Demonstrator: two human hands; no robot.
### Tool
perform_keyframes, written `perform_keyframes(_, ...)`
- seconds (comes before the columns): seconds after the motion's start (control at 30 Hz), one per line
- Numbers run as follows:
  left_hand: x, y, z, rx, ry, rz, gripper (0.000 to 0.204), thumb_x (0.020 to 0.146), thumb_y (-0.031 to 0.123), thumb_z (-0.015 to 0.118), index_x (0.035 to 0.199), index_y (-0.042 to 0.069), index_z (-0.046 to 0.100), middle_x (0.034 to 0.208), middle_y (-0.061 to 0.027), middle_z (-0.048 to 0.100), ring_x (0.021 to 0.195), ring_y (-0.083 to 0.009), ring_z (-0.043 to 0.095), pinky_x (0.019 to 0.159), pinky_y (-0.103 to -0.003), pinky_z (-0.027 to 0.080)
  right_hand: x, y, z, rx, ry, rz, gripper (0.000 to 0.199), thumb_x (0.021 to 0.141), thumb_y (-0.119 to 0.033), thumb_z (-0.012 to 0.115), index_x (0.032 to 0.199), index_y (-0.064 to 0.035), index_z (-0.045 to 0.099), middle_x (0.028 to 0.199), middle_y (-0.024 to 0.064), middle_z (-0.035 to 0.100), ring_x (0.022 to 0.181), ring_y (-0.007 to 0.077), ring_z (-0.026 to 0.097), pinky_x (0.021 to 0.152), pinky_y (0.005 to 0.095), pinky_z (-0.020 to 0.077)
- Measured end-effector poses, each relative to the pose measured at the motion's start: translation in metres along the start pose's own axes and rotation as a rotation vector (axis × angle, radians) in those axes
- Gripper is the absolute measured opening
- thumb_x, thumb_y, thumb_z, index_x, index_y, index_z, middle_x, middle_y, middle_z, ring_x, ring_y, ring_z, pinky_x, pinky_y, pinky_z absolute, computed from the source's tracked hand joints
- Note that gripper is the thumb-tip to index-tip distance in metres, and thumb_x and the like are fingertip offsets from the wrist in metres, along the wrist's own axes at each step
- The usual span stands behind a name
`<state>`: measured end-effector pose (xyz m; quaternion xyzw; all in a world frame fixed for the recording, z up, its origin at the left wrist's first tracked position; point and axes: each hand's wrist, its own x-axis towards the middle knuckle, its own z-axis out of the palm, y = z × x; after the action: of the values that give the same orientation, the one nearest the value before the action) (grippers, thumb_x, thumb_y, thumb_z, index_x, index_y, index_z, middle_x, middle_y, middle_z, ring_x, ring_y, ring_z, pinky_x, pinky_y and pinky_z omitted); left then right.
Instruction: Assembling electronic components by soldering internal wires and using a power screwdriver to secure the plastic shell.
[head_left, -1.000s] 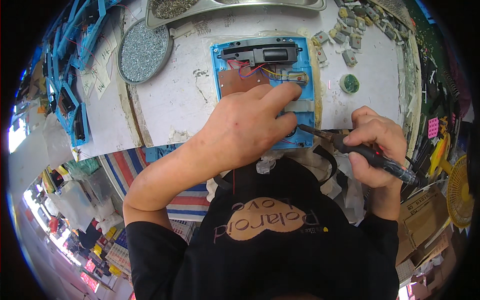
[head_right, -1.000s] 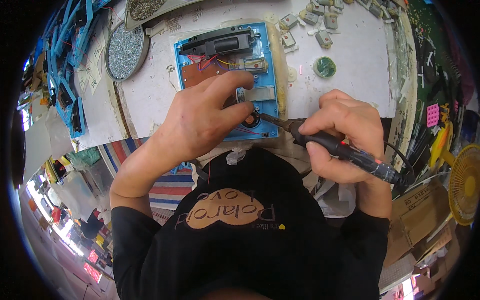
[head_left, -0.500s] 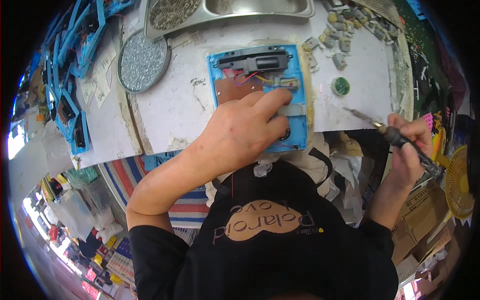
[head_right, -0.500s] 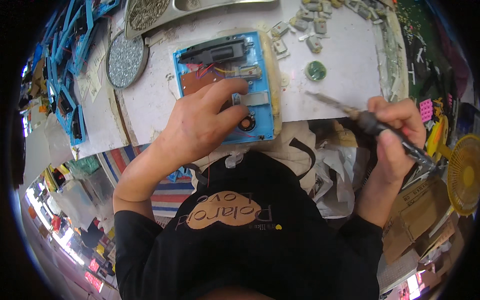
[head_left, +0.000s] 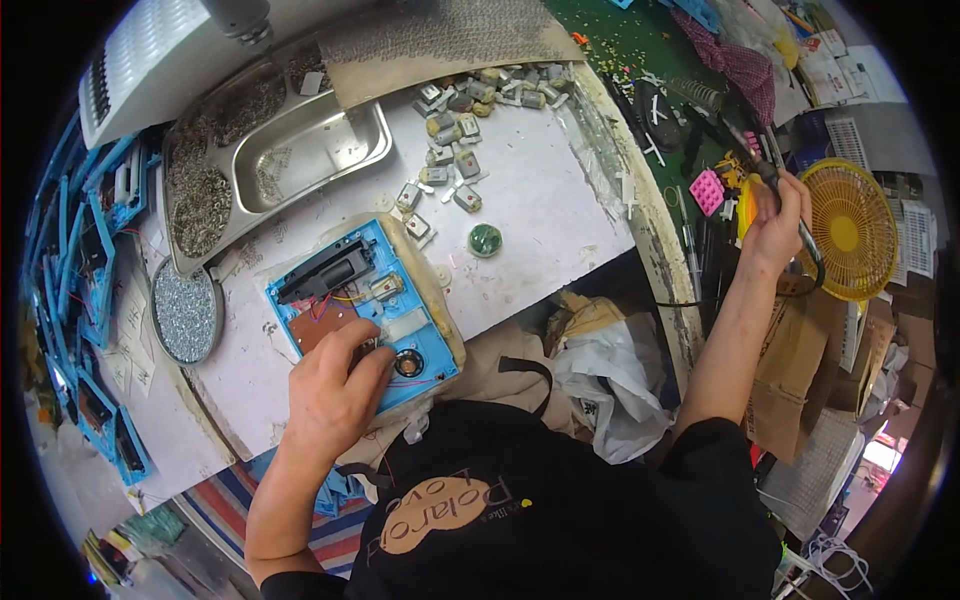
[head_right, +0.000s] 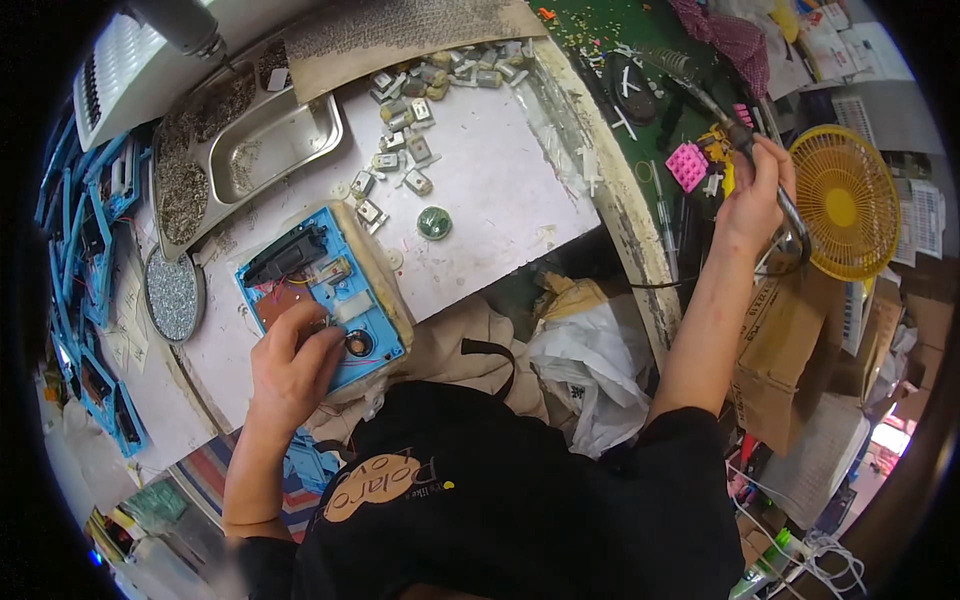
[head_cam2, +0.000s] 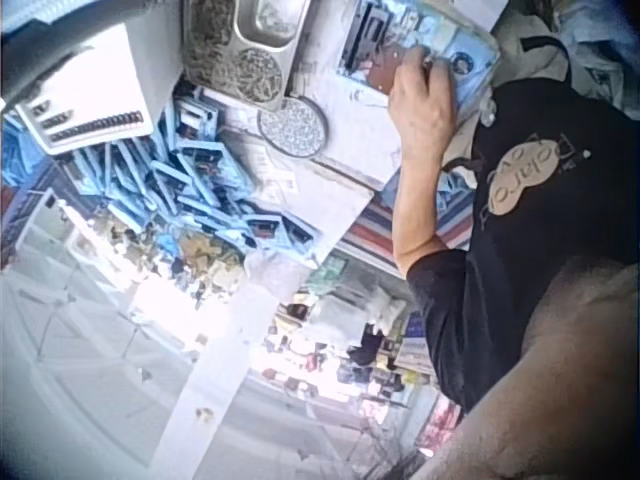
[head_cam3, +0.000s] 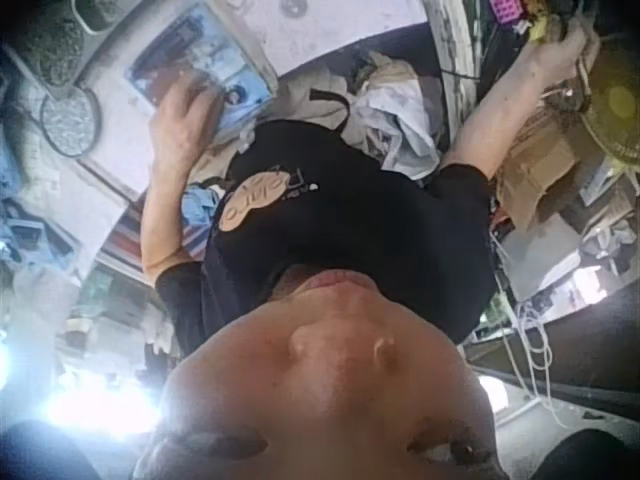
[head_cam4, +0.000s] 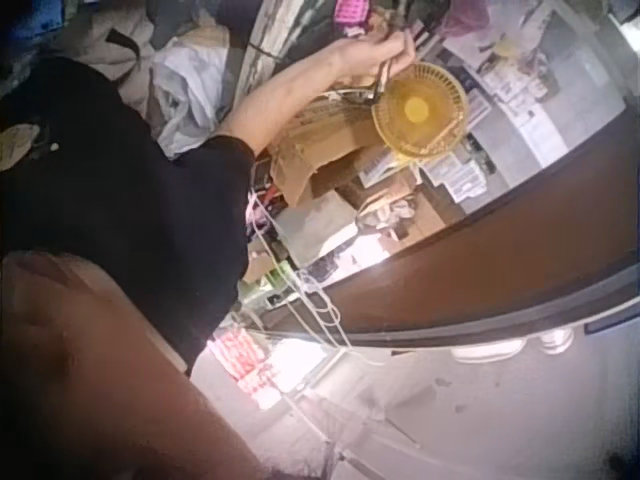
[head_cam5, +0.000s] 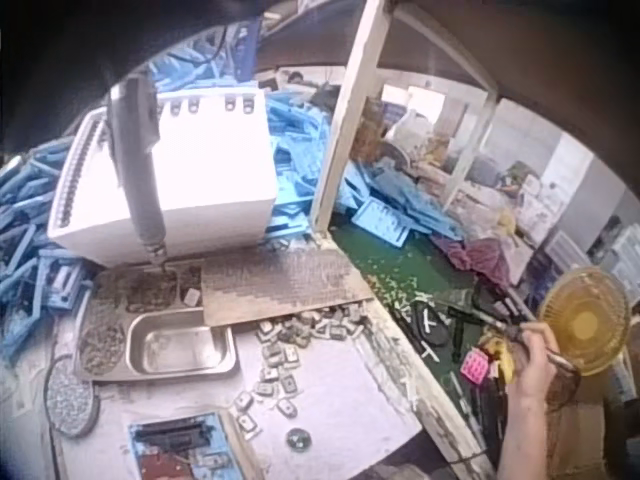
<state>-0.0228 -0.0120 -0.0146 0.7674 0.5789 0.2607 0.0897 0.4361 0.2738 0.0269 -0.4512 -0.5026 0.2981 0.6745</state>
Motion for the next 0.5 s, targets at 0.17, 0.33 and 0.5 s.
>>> perform_keyframes(0.17, -0.01, -0.007, -0.002, -0.026, 0.036, 0.026, 0.028, 0.075, 0.007, 0.077, 0.102, 0.009, 0.073, 0.112, -0.0097, 0.065, 0.084, -0.0249, 0.067, 0.067, -0.036, 0.056, 0.064, 0.048, 0.018, -0.502, 0.069, 0.182, 0.013, 0.091, -0.022, 0.077, 0.1, -0.0126, 0.075, 0.093, -0.0033, 0.066, 0.083, 0.008, 0.056, 0.074, 0.0267, 0.0463)
perform_keyframes(0.33, -0.024, -0.012, -0.002, -0.047, 0.083, 0.032, 0.035, 0.073, 0.009, 0.076, 0.107, 0.009, 0.074, 0.122, -0.009, 0.065, 0.081, -0.0221, 0.064, 0.068, -0.035, 0.055, 0.065, 0.055, 0.024, 0.19, -0.058, 0.592, 0.023, 0.094, -0.02, 0.078, 0.102, -0.0018, 0.066, 0.096, 0.0085, 0.062, 0.07, 0.0142, 0.054, 0.082, 0.0338, 0.0508)
perform_keyframes(0.5, -0.027, -0.009, -0.006, -0.092, 0.052, -0.044, 0.039, 0.072, 0.006, 0.079, 0.111, 0.011, 0.074, 0.122, -0.0104, 0.066, 0.085, -0.0245, 0.066, 0.07, -0.036, 0.056, -0.06, 0.021, 0.05, 0.558, -0.28, 0.639, 0.043, 0.101, -0.007, 0.061, 0.138, 0.0082, 0.046, 0.079, 0.0029, 0.052, 0.062, 0.0105, 0.039, 0.07, 0.027, 0.0435)
